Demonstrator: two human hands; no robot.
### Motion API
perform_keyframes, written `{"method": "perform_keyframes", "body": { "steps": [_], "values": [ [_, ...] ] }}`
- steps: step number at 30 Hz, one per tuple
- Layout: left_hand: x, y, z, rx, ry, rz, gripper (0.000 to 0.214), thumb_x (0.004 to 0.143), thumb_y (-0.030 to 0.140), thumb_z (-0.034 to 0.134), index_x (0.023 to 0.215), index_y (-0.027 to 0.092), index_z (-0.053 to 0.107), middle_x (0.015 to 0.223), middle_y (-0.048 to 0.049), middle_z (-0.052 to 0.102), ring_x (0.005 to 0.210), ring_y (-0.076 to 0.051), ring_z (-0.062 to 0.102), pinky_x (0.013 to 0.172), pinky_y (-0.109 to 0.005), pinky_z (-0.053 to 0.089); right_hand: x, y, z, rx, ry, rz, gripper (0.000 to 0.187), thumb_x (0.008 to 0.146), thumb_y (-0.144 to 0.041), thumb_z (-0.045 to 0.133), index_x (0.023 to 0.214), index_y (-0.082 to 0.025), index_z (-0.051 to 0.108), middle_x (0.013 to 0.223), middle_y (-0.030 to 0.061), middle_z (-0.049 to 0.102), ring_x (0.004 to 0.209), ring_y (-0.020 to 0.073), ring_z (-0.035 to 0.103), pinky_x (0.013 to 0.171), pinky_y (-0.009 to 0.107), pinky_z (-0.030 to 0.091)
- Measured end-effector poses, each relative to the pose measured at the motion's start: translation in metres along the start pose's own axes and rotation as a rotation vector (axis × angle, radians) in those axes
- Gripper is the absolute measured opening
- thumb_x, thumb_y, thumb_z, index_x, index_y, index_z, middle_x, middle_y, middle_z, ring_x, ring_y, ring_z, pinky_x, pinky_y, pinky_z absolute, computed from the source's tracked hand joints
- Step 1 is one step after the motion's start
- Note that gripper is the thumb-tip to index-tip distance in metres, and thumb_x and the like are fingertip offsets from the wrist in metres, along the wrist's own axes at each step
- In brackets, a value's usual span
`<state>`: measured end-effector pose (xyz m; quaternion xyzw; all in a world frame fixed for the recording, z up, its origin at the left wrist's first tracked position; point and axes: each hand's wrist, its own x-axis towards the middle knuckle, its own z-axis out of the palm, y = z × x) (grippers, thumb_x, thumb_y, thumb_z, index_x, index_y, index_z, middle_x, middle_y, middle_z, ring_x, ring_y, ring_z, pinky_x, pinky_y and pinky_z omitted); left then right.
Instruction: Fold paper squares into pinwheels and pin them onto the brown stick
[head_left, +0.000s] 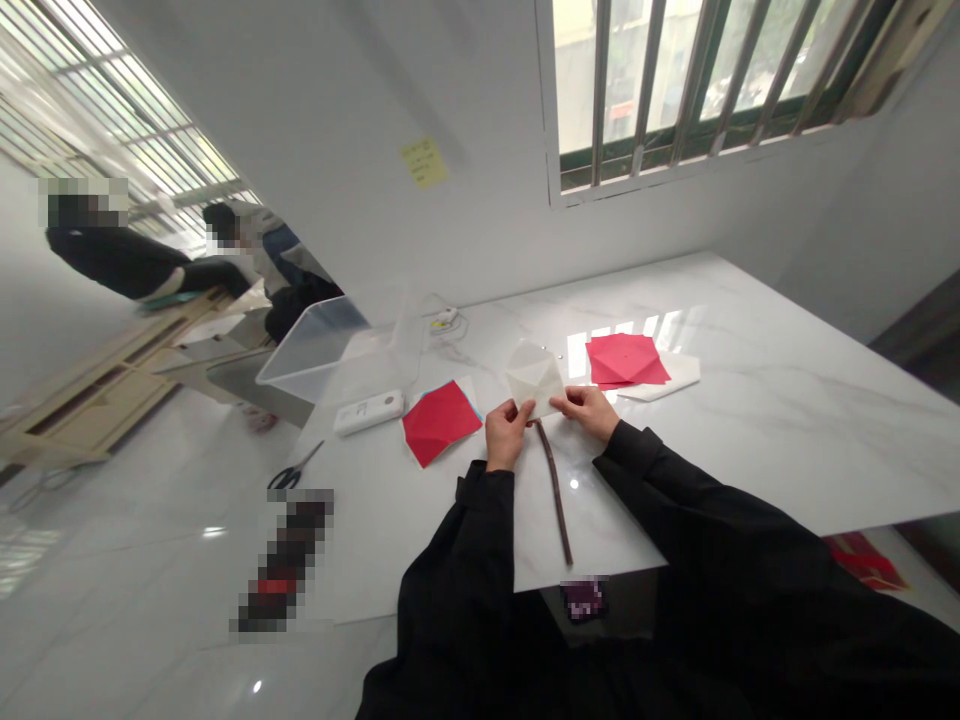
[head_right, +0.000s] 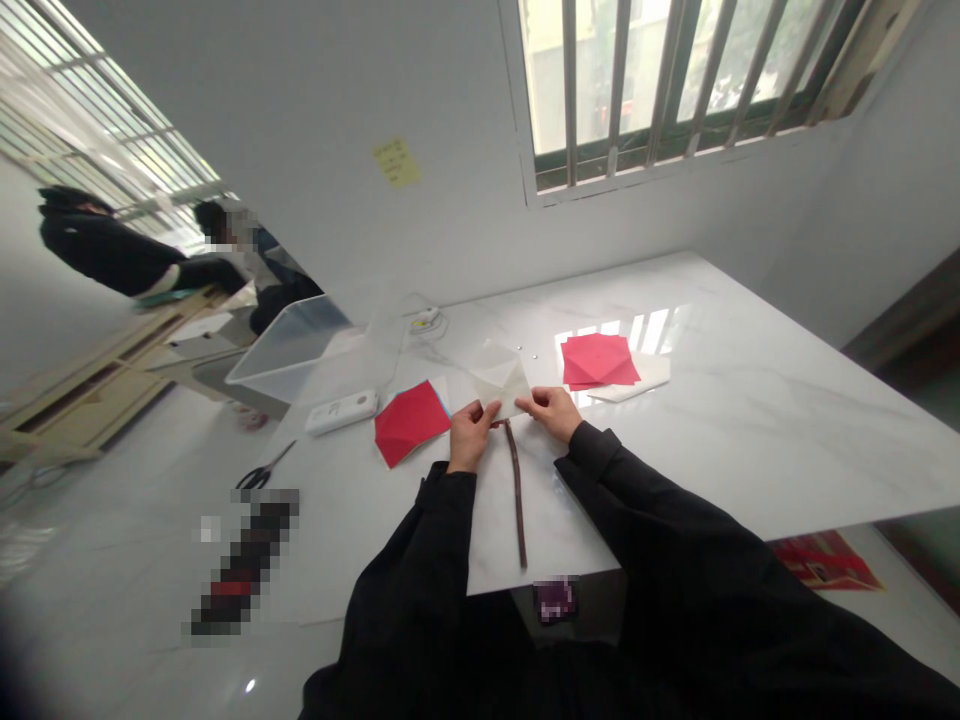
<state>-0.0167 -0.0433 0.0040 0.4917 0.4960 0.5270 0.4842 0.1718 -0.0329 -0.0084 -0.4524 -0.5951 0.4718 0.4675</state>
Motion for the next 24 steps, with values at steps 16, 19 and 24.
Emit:
{"method": "perform_keyframes", "body": {
  "steps": [16, 19, 24],
  "values": [
    [0.002, -0.001, -0.002, -0.008, 0.029, 0.009, 0.049, 0.076, 0.063, 0.075, 0.077, 0.014, 0.072, 0.070, -0.0010, 0.065, 0.064, -0.014, 0.058, 0.059, -0.025, 0.052, 0.001, 0.004, 0.001, 0.019, -0.003, 0.009, 0.053, 0.081, -0.069, 0.066, 0.066, -0.019, 0.055, 0.057, -0.0032, 0.048, 0.056, 0.0123, 0.040, 0.054, 0.028, 0.029],
    [-0.001, 0.002, -0.002, 0.012, 0.015, 0.019, 0.043, 0.076, 0.057, 0.076, 0.076, 0.014, 0.072, 0.069, -0.0007, 0.065, 0.064, -0.013, 0.057, 0.059, -0.024, 0.051, 0.001, 0.001, 0.002, 0.055, -0.010, 0.009, 0.052, 0.080, -0.068, 0.068, 0.070, -0.018, 0.057, 0.058, -0.0032, 0.050, 0.056, 0.0124, 0.042, 0.055, 0.028, 0.030],
    [-0.005, 0.009, 0.000, 0.031, -0.012, 0.017, 0.040, 0.076, 0.053, 0.077, 0.073, 0.014, 0.071, 0.069, -0.0009, 0.064, 0.064, -0.013, 0.057, 0.058, -0.024, 0.049, 0.000, -0.001, 0.003, 0.110, -0.005, 0.017, 0.051, 0.077, -0.067, 0.071, 0.074, -0.017, 0.059, 0.059, -0.0031, 0.052, 0.056, 0.0128, 0.045, 0.054, 0.028, 0.032]
  ]
}}
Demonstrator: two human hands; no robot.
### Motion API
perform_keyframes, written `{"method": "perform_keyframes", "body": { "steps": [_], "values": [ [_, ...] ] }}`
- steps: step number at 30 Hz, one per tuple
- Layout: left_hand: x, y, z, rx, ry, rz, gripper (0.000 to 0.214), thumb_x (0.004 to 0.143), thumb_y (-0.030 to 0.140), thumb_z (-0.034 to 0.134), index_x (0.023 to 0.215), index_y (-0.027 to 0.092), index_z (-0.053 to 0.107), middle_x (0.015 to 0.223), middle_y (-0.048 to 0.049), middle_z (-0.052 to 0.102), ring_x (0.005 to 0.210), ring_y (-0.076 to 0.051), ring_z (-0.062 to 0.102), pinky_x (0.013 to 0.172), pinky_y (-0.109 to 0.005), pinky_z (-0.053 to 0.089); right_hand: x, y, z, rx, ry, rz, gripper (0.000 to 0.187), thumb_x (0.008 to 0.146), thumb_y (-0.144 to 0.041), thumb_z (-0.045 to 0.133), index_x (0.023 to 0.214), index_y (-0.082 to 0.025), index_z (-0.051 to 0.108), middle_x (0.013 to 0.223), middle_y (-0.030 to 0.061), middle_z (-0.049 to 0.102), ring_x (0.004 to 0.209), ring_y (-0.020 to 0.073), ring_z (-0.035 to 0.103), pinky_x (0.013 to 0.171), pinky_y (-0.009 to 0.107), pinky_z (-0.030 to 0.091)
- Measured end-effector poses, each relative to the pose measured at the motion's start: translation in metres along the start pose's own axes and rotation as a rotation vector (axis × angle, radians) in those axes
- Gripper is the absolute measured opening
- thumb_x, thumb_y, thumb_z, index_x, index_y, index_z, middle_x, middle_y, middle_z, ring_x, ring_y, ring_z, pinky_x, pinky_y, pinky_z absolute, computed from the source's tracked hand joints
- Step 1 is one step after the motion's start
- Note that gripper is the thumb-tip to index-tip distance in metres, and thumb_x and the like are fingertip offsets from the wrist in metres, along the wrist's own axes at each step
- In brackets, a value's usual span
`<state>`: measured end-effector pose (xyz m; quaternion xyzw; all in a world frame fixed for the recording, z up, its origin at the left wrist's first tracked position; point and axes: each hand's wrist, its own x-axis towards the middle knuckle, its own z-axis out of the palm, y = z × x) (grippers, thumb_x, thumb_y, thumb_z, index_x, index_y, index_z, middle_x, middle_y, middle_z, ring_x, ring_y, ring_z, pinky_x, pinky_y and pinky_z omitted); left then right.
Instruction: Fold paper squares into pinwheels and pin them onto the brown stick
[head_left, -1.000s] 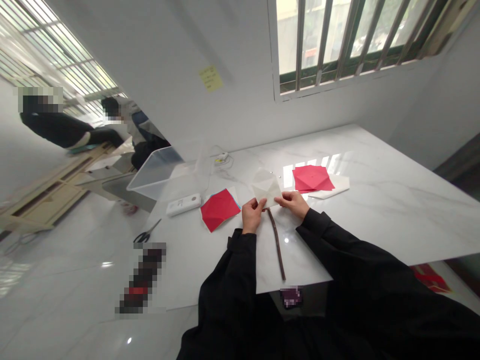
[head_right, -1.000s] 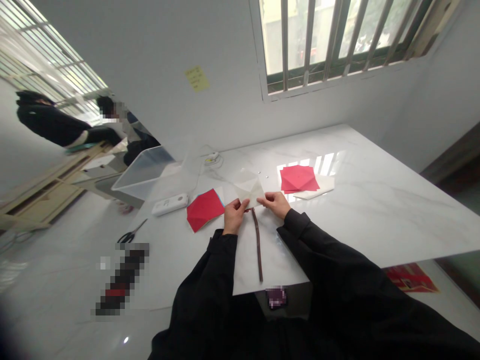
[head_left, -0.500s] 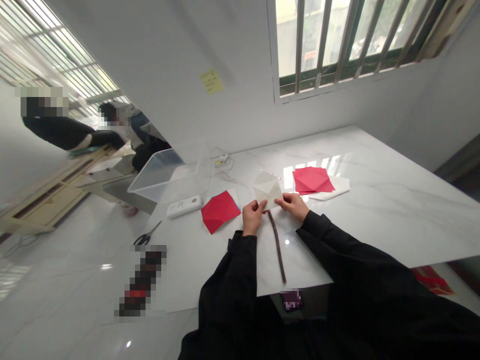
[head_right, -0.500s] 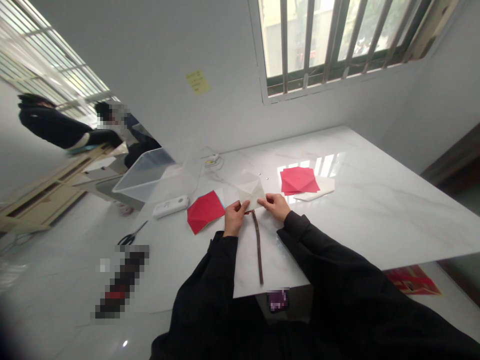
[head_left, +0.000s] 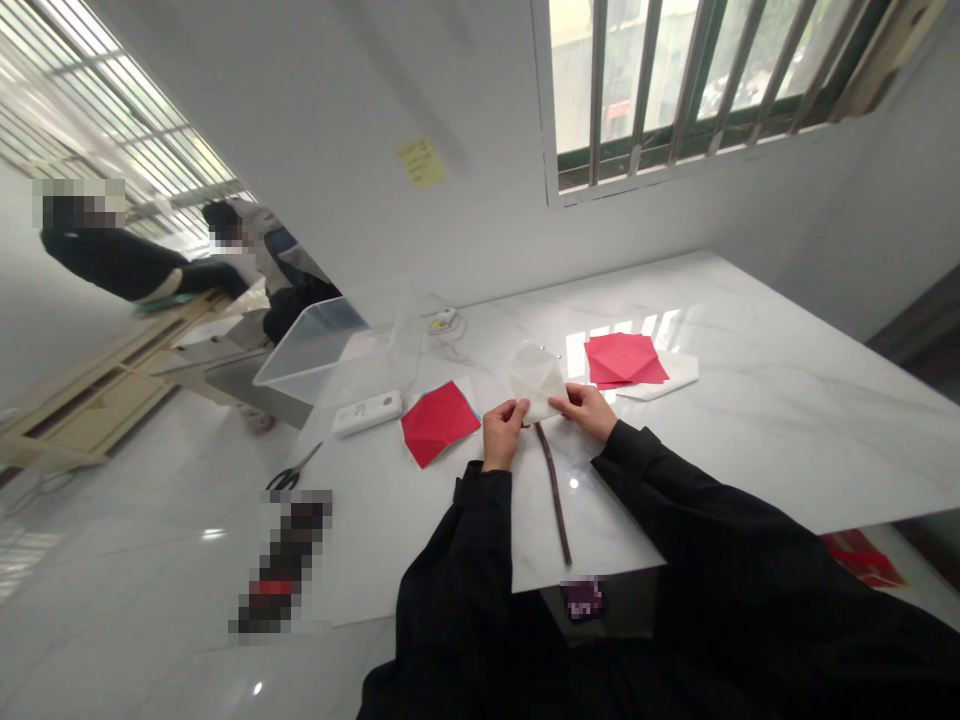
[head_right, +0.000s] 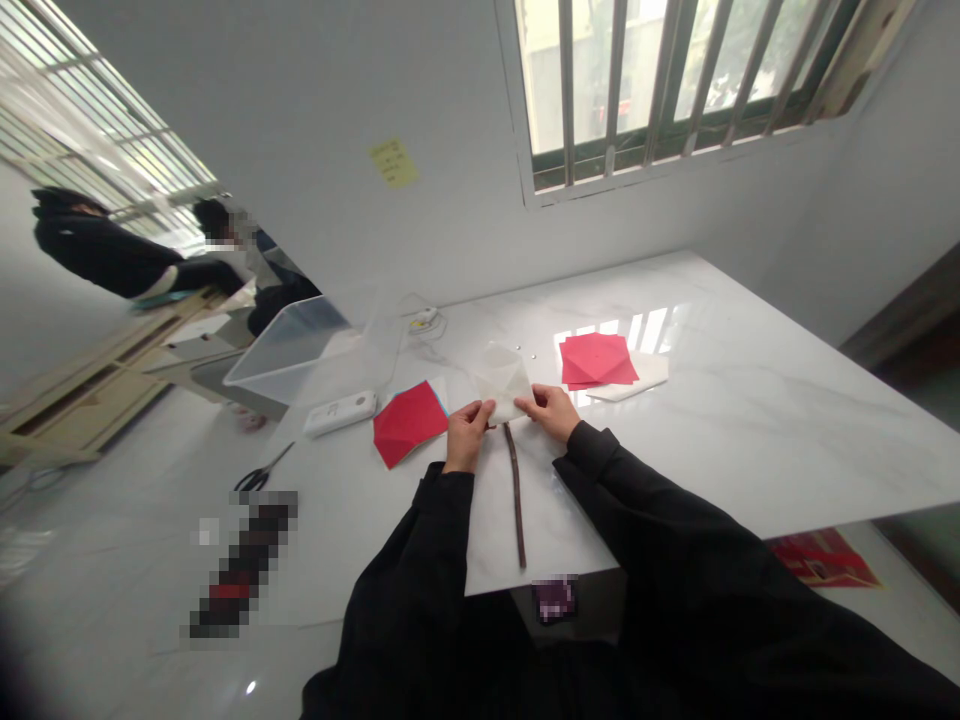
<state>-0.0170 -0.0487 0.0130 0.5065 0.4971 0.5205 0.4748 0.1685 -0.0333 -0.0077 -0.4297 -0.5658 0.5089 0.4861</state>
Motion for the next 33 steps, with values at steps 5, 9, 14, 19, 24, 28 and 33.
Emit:
{"method": "perform_keyframes", "body": {
  "steps": [5, 9, 14, 19, 24, 28, 33],
  "values": [
    [0.000, 0.000, -0.001, -0.008, -0.029, 0.006, 0.041, 0.076, 0.054, 0.078, 0.069, 0.015, 0.066, 0.067, 0.0004, 0.062, 0.063, -0.012, 0.056, 0.057, -0.023, 0.048, 0.000, 0.000, 0.000, 0.010, 0.003, 0.014, 0.051, 0.077, -0.067, 0.071, 0.073, -0.017, 0.059, 0.058, -0.0030, 0.052, 0.055, 0.0127, 0.045, 0.054, 0.028, 0.033],
    [0.003, -0.005, 0.000, -0.048, -0.006, -0.006, 0.041, 0.072, 0.053, 0.081, 0.078, 0.016, 0.067, 0.073, -0.0008, 0.067, 0.064, -0.013, 0.059, 0.057, -0.023, 0.049, 0.000, 0.001, 0.001, 0.008, 0.006, 0.008, 0.051, 0.078, -0.067, 0.070, 0.076, -0.017, 0.061, 0.059, -0.0027, 0.053, 0.055, 0.0131, 0.046, 0.054, 0.028, 0.034],
    [0.005, -0.009, -0.001, -0.068, -0.016, 0.004, 0.040, 0.071, 0.051, 0.083, 0.079, 0.016, 0.065, 0.072, -0.0005, 0.068, 0.062, -0.011, 0.058, 0.056, -0.022, 0.046, 0.001, 0.004, 0.001, -0.014, 0.008, 0.002, 0.051, 0.079, -0.068, 0.068, 0.073, -0.018, 0.059, 0.058, -0.0026, 0.052, 0.054, 0.0131, 0.046, 0.052, 0.028, 0.035],
    [0.004, -0.008, -0.001, -0.064, -0.034, -0.007, 0.039, 0.073, 0.051, 0.081, 0.074, 0.017, 0.061, 0.067, 0.0018, 0.062, 0.059, -0.010, 0.054, 0.055, -0.022, 0.044, 0.002, 0.006, 0.001, -0.002, 0.027, 0.038, 0.053, 0.077, -0.070, 0.068, 0.075, -0.019, 0.060, 0.060, -0.0017, 0.054, 0.055, 0.0138, 0.048, 0.051, 0.028, 0.039],
    [0.003, -0.009, -0.001, -0.032, -0.058, 0.004, 0.040, 0.075, 0.052, 0.079, 0.071, 0.017, 0.059, 0.064, 0.0024, 0.058, 0.059, -0.010, 0.052, 0.055, -0.021, 0.043, 0.002, 0.007, 0.001, -0.031, 0.058, 0.046, 0.054, 0.081, -0.073, 0.061, 0.073, -0.020, 0.058, 0.060, -0.0014, 0.053, 0.054, 0.0139, 0.049, 0.049, 0.028, 0.041],
    [0.004, -0.008, -0.001, -0.030, -0.026, 0.010, 0.041, 0.074, 0.050, 0.080, 0.091, 0.017, 0.063, 0.073, 0.0001, 0.064, 0.064, -0.012, 0.059, 0.057, -0.021, 0.045, 0.002, 0.007, 0.001, -0.058, 0.062, 0.027, 0.051, 0.083, -0.071, 0.061, 0.073, -0.020, 0.057, 0.059, -0.0020, 0.053, 0.051, 0.0135, 0.048, 0.049, 0.028, 0.042],
    [0.001, 0.000, 0.002, -0.030, 0.058, 0.077, 0.064, 0.072, 0.041, 0.082, 0.125, 0.022, 0.051, 0.090, -0.0010, 0.066, 0.067, -0.013, 0.065, 0.060, -0.023, 0.051, 0.001, 0.007, 0.001, -0.096, 0.088, 0.027, 0.049, 0.085, -0.069, 0.060, 0.073, -0.022, 0.055, 0.059, -0.0015, 0.053, 0.053, 0.0150, 0.051, 0.048, 0.028, 0.042]
  ]
}}
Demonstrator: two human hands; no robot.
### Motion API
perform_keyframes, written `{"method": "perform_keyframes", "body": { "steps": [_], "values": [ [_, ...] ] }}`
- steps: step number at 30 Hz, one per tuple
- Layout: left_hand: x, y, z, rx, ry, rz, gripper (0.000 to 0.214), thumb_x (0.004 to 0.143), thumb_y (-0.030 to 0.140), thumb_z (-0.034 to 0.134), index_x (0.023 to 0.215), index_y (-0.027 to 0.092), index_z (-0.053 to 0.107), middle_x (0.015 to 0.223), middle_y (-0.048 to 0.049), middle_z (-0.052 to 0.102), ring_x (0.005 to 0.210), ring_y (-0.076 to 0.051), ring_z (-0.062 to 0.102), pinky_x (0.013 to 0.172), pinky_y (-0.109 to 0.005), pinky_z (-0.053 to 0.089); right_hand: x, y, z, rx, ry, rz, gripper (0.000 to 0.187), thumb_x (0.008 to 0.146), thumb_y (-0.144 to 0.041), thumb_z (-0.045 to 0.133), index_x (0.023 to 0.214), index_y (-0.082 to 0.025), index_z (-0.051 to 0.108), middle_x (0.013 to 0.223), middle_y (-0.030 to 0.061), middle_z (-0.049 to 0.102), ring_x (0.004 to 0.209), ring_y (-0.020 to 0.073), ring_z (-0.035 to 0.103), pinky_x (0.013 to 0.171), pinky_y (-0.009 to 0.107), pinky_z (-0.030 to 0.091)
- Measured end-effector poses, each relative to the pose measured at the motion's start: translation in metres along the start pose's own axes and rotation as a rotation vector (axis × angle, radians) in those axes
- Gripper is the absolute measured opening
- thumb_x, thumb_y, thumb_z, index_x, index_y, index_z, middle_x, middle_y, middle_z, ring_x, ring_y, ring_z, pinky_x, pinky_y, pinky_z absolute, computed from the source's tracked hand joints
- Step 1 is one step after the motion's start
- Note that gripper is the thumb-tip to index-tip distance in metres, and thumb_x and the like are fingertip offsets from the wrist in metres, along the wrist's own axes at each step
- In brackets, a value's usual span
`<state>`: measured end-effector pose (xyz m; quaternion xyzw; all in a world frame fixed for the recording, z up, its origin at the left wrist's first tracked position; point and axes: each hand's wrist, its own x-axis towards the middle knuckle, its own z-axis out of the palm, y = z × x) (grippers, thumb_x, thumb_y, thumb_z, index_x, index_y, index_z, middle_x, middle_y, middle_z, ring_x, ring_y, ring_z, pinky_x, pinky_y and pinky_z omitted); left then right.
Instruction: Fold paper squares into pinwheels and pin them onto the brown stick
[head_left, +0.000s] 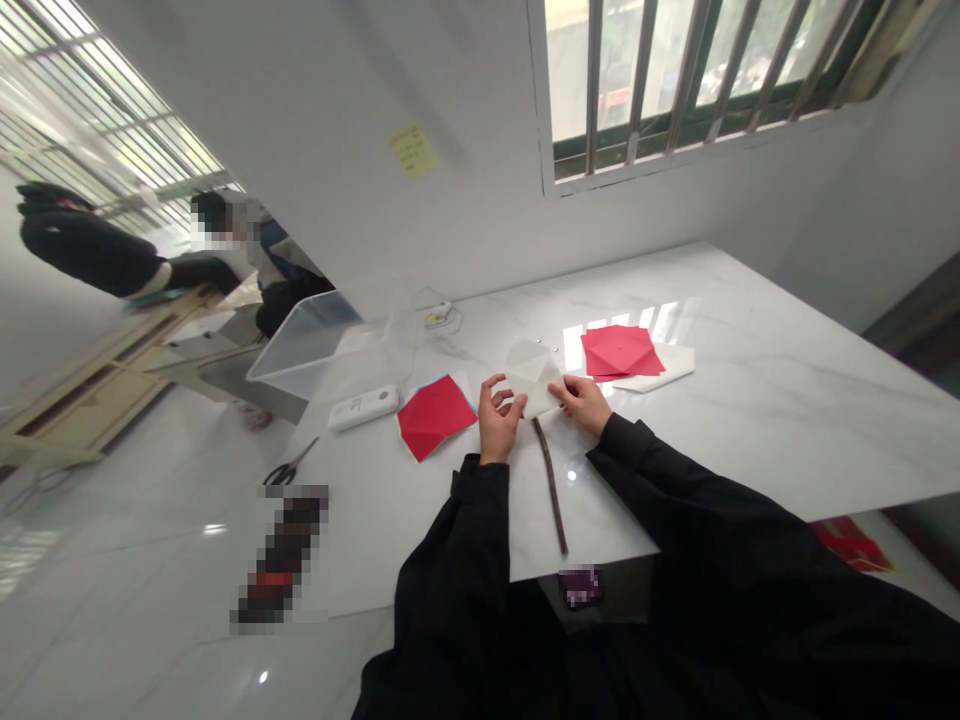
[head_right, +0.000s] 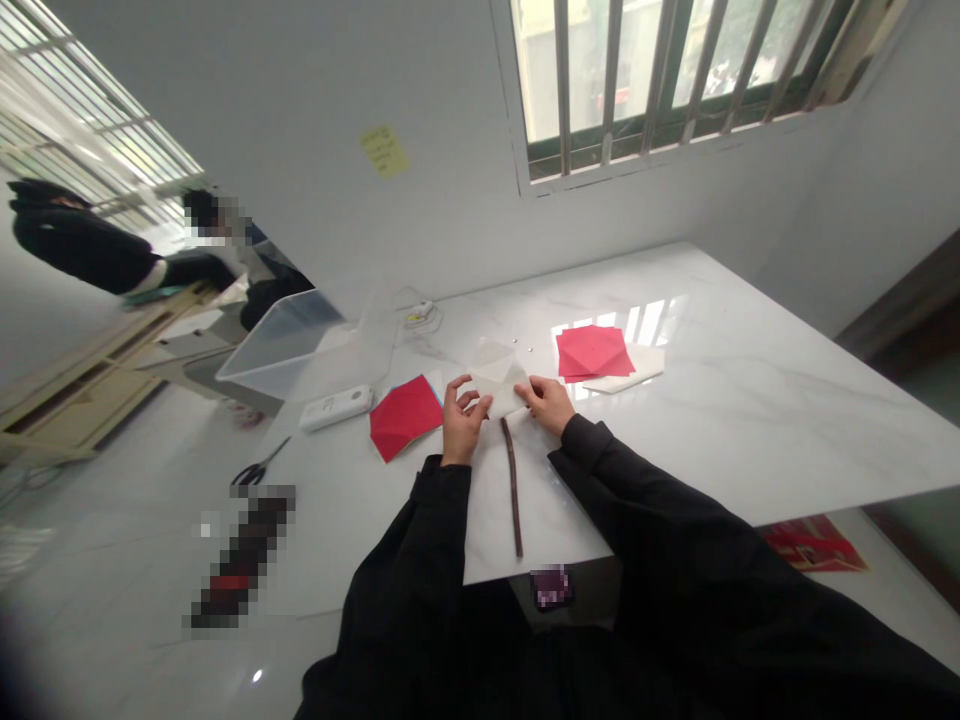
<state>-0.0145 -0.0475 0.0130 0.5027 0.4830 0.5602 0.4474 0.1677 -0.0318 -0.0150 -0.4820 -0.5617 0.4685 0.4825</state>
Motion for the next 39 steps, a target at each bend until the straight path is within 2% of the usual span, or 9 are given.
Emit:
{"method": "perform_keyframes", "body": {
  "steps": [3, 8, 10, 12, 15, 19, 24, 33, 39],
  "values": [
    [-0.003, 0.005, 0.002, 0.041, -0.005, 0.071, 0.053, 0.076, 0.040, 0.080, 0.119, 0.023, 0.054, 0.102, -0.0034, 0.065, 0.066, -0.010, 0.064, 0.060, -0.022, 0.051, 0.000, 0.001, 0.000, -0.029, 0.020, -0.002, 0.049, 0.086, -0.069, 0.059, 0.073, -0.022, 0.054, 0.059, -0.0013, 0.053, 0.053, 0.0153, 0.052, 0.048, 0.028, 0.042],
    [-0.006, 0.007, 0.001, 0.078, 0.024, 0.145, 0.064, 0.077, 0.035, 0.079, 0.133, 0.028, 0.050, 0.116, -0.0057, 0.064, 0.063, -0.008, 0.063, 0.063, -0.022, 0.052, 0.000, 0.000, 0.000, -0.048, 0.027, 0.001, 0.048, 0.086, -0.068, 0.058, 0.072, -0.022, 0.054, 0.059, -0.0009, 0.054, 0.054, 0.0155, 0.052, 0.048, 0.028, 0.042],
    [-0.007, 0.005, 0.000, 0.121, 0.009, 0.141, 0.050, 0.078, 0.037, 0.078, 0.123, 0.024, 0.060, 0.108, -0.0044, 0.067, 0.062, -0.008, 0.062, 0.062, -0.022, 0.050, 0.000, 0.000, 0.000, -0.047, 0.032, 0.005, 0.048, 0.086, -0.068, 0.059, 0.072, -0.022, 0.054, 0.059, -0.0011, 0.054, 0.053, 0.0152, 0.052, 0.047, 0.028, 0.041],
    [-0.007, 0.003, -0.001, 0.183, -0.026, 0.112, 0.034, 0.081, 0.041, 0.076, 0.107, 0.021, 0.068, 0.087, -0.0012, 0.068, 0.058, -0.009, 0.058, 0.058, -0.021, 0.044, 0.000, 0.000, 0.000, -0.044, 0.037, 0.003, 0.047, 0.086, -0.067, 0.059, 0.073, -0.022, 0.054, 0.059, -0.0013, 0.053, 0.053, 0.0152, 0.052, 0.047, 0.028, 0.041],
    [-0.008, 0.001, -0.001, 0.253, -0.054, 0.091, 0.031, 0.083, 0.047, 0.074, 0.097, 0.019, 0.073, 0.065, 0.0012, 0.064, 0.055, -0.010, 0.054, 0.055, -0.022, 0.040, -0.001, -0.001, 0.000, -0.045, 0.046, -0.003, 0.047, 0.087, -0.066, 0.059, 0.073, -0.021, 0.055, 0.059, -0.0013, 0.054, 0.053, 0.0153, 0.052, 0.048, 0.028, 0.042],
    [-0.008, 0.000, -0.001, 0.272, -0.044, 0.100, 0.034, 0.081, 0.051, 0.076, 0.092, 0.018, 0.076, 0.070, -0.0011, 0.070, 0.059, -0.013, 0.058, 0.059, -0.023, 0.043, -0.001, -0.001, 0.000, -0.063, 0.058, -0.004, 0.047, 0.087, -0.066, 0.059, 0.072, -0.021, 0.055, 0.059, -0.0010, 0.055, 0.054, 0.0158, 0.054, 0.049, 0.028, 0.042],
    [-0.007, -0.001, -0.002, 0.283, -0.078, 0.071, 0.034, 0.078, 0.050, 0.079, 0.091, 0.018, 0.077, 0.060, 0.0017, 0.062, 0.055, -0.012, 0.053, 0.056, -0.023, 0.039, -0.001, -0.001, 0.000, -0.059, 0.060, -0.008, 0.047, 0.087, -0.066, 0.059, 0.071, -0.022, 0.054, 0.058, -0.0012, 0.054, 0.053, 0.0156, 0.054, 0.049, 0.028, 0.042],
    [-0.006, 0.002, 0.001, 0.266, -0.068, 0.035, 0.034, 0.070, 0.048, 0.085, 0.081, 0.018, 0.075, 0.057, 0.0033, 0.057, 0.051, -0.010, 0.046, 0.052, -0.023, 0.034, 0.000, 0.002, 0.002, -0.038, 0.042, -0.007, 0.048, 0.086, -0.067, 0.060, 0.071, -0.022, 0.053, 0.060, -0.0018, 0.053, 0.055, 0.0150, 0.053, 0.049, 0.027, 0.041],
    [-0.004, -0.003, 0.000, 0.232, -0.045, 0.035, 0.035, 0.074, 0.052, 0.081, 0.076, 0.018, 0.073, 0.062, 0.0002, 0.061, 0.060, -0.014, 0.055, 0.058, -0.024, 0.045, 0.000, 0.000, 0.002, -0.004, -0.006, 0.011, 0.048, 0.084, -0.067, 0.061, 0.070, -0.022, 0.051, 0.057, -0.0031, 0.051, 0.051, 0.0136, 0.048, 0.048, 0.028, 0.040]
  ]
}}
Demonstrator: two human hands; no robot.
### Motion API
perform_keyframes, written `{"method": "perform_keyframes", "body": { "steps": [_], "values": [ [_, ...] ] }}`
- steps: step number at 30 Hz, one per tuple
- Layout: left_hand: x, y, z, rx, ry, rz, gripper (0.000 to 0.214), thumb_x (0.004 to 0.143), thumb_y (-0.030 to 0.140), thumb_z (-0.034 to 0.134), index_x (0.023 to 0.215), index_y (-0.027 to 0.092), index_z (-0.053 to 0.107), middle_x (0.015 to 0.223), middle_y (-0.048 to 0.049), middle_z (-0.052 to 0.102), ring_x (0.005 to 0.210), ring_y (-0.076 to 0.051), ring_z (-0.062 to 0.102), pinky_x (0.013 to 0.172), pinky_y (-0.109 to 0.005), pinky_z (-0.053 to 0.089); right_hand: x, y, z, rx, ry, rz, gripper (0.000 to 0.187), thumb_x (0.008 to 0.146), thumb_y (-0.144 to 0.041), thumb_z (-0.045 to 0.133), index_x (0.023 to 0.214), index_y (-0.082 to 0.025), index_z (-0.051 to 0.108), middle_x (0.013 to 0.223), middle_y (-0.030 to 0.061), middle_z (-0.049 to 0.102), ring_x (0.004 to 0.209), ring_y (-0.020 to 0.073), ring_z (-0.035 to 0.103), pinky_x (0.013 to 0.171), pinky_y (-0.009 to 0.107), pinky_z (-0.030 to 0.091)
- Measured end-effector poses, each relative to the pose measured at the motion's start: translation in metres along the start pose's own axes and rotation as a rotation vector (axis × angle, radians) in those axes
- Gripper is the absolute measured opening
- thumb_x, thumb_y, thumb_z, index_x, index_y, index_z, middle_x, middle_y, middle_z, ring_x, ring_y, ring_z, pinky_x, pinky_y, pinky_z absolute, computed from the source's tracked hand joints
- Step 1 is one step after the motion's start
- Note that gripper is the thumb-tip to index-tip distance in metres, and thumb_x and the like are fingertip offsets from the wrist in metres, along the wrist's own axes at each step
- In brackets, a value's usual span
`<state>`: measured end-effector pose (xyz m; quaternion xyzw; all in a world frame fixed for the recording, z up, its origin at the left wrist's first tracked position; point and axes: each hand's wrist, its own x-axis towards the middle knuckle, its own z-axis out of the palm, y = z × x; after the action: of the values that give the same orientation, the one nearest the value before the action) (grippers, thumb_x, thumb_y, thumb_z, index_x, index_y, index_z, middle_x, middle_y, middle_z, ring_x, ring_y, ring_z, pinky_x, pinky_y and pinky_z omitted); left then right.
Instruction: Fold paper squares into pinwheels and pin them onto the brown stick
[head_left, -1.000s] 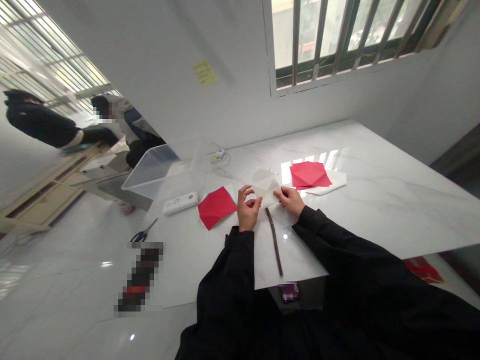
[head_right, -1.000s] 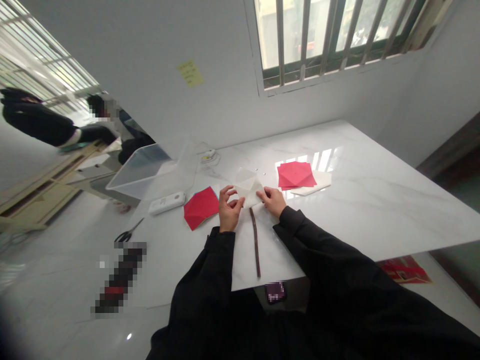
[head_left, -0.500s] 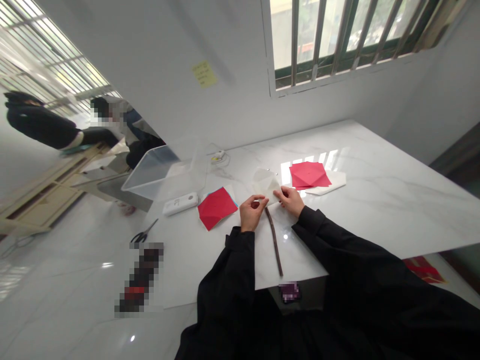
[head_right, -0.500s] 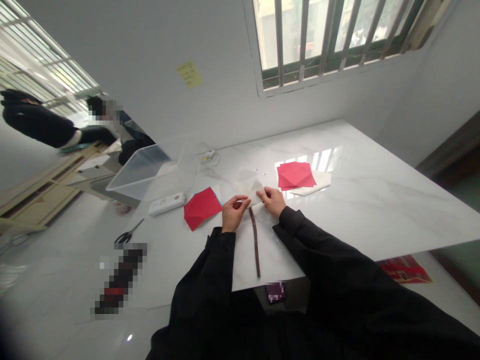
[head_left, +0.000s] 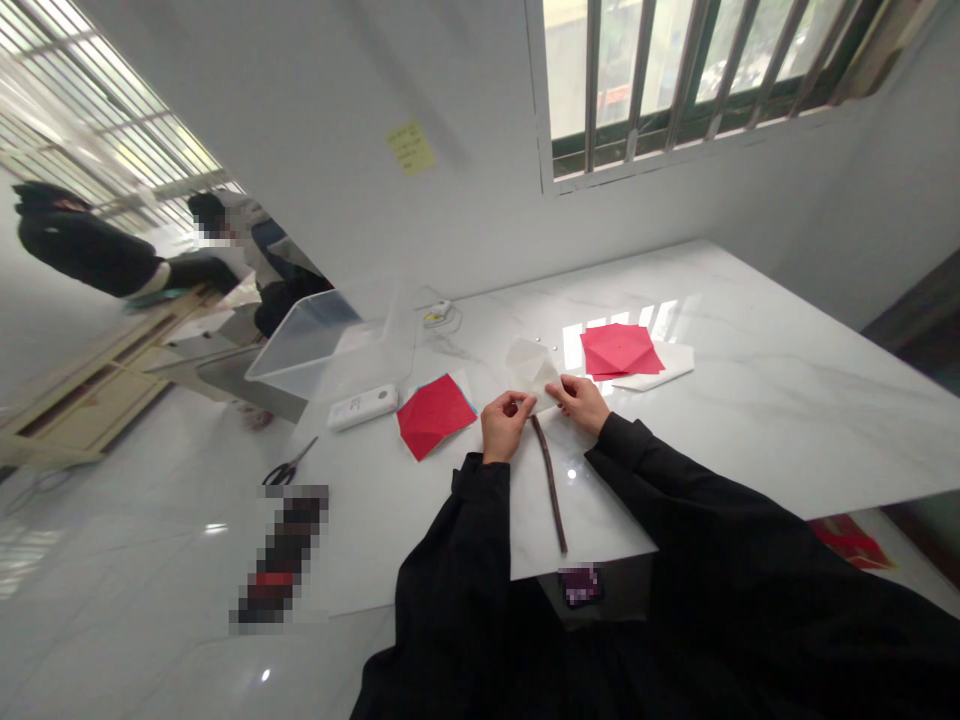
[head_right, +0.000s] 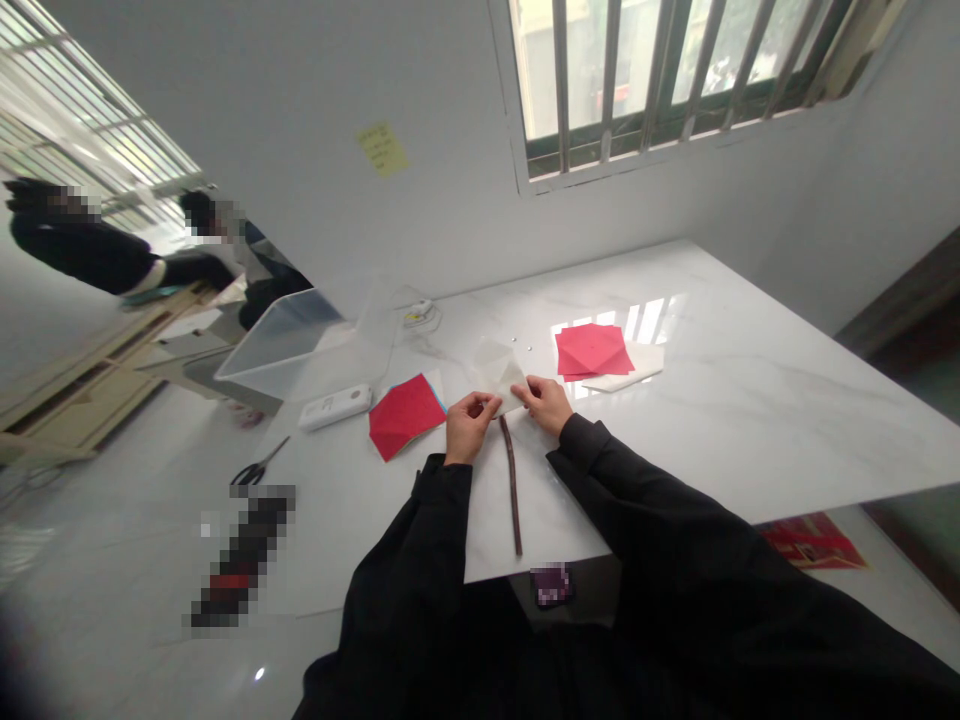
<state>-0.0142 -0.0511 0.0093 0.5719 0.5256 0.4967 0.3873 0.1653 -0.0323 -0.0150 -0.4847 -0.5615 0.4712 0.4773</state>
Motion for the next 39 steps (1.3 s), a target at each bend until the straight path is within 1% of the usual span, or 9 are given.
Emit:
{"method": "perform_keyframes", "body": {
  "steps": [6, 13, 20, 25, 32, 34, 35, 37, 39],
  "values": [
    [0.001, -0.002, 0.000, -0.043, 0.024, -0.034, 0.034, 0.072, 0.050, 0.082, 0.074, 0.018, 0.073, 0.061, 0.0000, 0.061, 0.065, -0.016, 0.060, 0.060, -0.025, 0.049, 0.000, 0.000, 0.000, -0.014, -0.001, 0.001, 0.049, 0.082, -0.068, 0.062, 0.070, -0.022, 0.052, 0.057, -0.0032, 0.051, 0.051, 0.0137, 0.048, 0.049, 0.028, 0.039],
    [0.000, -0.003, 0.001, -0.054, 0.009, -0.034, 0.037, 0.073, 0.054, 0.081, 0.075, 0.018, 0.072, 0.061, 0.0012, 0.059, 0.062, -0.014, 0.058, 0.060, -0.025, 0.053, 0.000, -0.001, -0.001, -0.025, -0.010, -0.015, 0.050, 0.082, -0.067, 0.064, 0.066, -0.022, 0.049, 0.055, -0.0031, 0.049, 0.051, 0.0135, 0.047, 0.051, 0.028, 0.038],
    [-0.002, 0.003, 0.004, -0.110, 0.000, -0.046, 0.042, 0.072, 0.058, 0.081, 0.078, 0.018, 0.071, 0.061, 0.0027, 0.056, 0.059, -0.012, 0.055, 0.061, -0.027, 0.059, -0.004, -0.007, -0.003, -0.069, -0.033, -0.055, 0.051, 0.081, -0.069, 0.066, 0.070, -0.019, 0.059, 0.055, -0.0022, 0.048, 0.055, 0.0138, 0.044, 0.052, 0.027, 0.033],
    [-0.001, 0.001, 0.004, -0.092, 0.021, -0.022, 0.044, 0.071, 0.060, 0.082, 0.081, 0.018, 0.072, 0.060, 0.0035, 0.054, 0.054, -0.010, 0.053, 0.056, -0.025, 0.056, -0.004, -0.010, -0.004, -0.015, -0.065, -0.033, 0.053, 0.078, -0.068, 0.069, 0.070, -0.016, 0.064, 0.055, -0.0019, 0.049, 0.055, 0.0125, 0.040, 0.052, 0.027, 0.030],
    [-0.002, -0.003, 0.004, -0.043, 0.030, 0.054, 0.040, 0.078, 0.057, 0.078, 0.084, 0.018, 0.070, 0.055, 0.0071, 0.043, 0.048, -0.008, 0.047, 0.053, -0.022, 0.054, -0.005, -0.014, -0.002, 0.099, -0.080, -0.009, 0.052, 0.074, -0.064, 0.074, 0.072, -0.013, 0.066, 0.056, -0.0022, 0.051, 0.055, 0.0112, 0.043, 0.054, 0.026, 0.035],
    [-0.003, -0.001, 0.005, -0.066, 0.016, 0.059, 0.040, 0.079, 0.054, 0.078, 0.095, 0.019, 0.070, 0.058, 0.0068, 0.050, 0.049, -0.008, 0.050, 0.055, -0.022, 0.055, -0.005, -0.014, -0.002, 0.107, -0.076, -0.008, 0.051, 0.074, -0.062, 0.075, 0.073, -0.012, 0.067, 0.056, -0.0023, 0.051, 0.055, 0.0110, 0.043, 0.055, 0.026, 0.036],
    [-0.003, 0.000, 0.005, -0.090, 0.007, 0.056, 0.044, 0.079, 0.053, 0.079, 0.106, 0.019, 0.069, 0.062, 0.0064, 0.056, 0.050, -0.009, 0.053, 0.056, -0.023, 0.056, -0.005, -0.013, -0.002, 0.108, -0.073, -0.006, 0.051, 0.074, -0.062, 0.075, 0.074, -0.012, 0.068, 0.056, -0.0023, 0.052, 0.055, 0.0112, 0.044, 0.055, 0.026, 0.036],
    [-0.004, 0.003, 0.006, -0.153, -0.004, 0.038, 0.068, 0.078, 0.049, 0.081, 0.135, 0.022, 0.057, 0.070, 0.0051, 0.066, 0.054, -0.010, 0.059, 0.059, -0.024, 0.058, -0.005, -0.012, -0.002, 0.103, -0.067, -0.001, 0.052, 0.074, -0.062, 0.075, 0.077, -0.011, 0.069, 0.056, -0.0016, 0.054, 0.056, 0.0120, 0.046, 0.055, 0.026, 0.037],
    [-0.003, 0.004, 0.006, -0.223, -0.009, -0.005, 0.092, 0.075, 0.047, 0.084, 0.152, 0.022, 0.040, 0.078, 0.0016, 0.073, 0.060, -0.013, 0.065, 0.061, -0.026, 0.060, -0.005, -0.011, -0.003, 0.092, -0.068, -0.001, 0.053, 0.074, -0.063, 0.075, 0.079, -0.010, 0.071, 0.057, -0.0004, 0.056, 0.057, 0.0130, 0.048, 0.056, 0.026, 0.039]
  ]
}}
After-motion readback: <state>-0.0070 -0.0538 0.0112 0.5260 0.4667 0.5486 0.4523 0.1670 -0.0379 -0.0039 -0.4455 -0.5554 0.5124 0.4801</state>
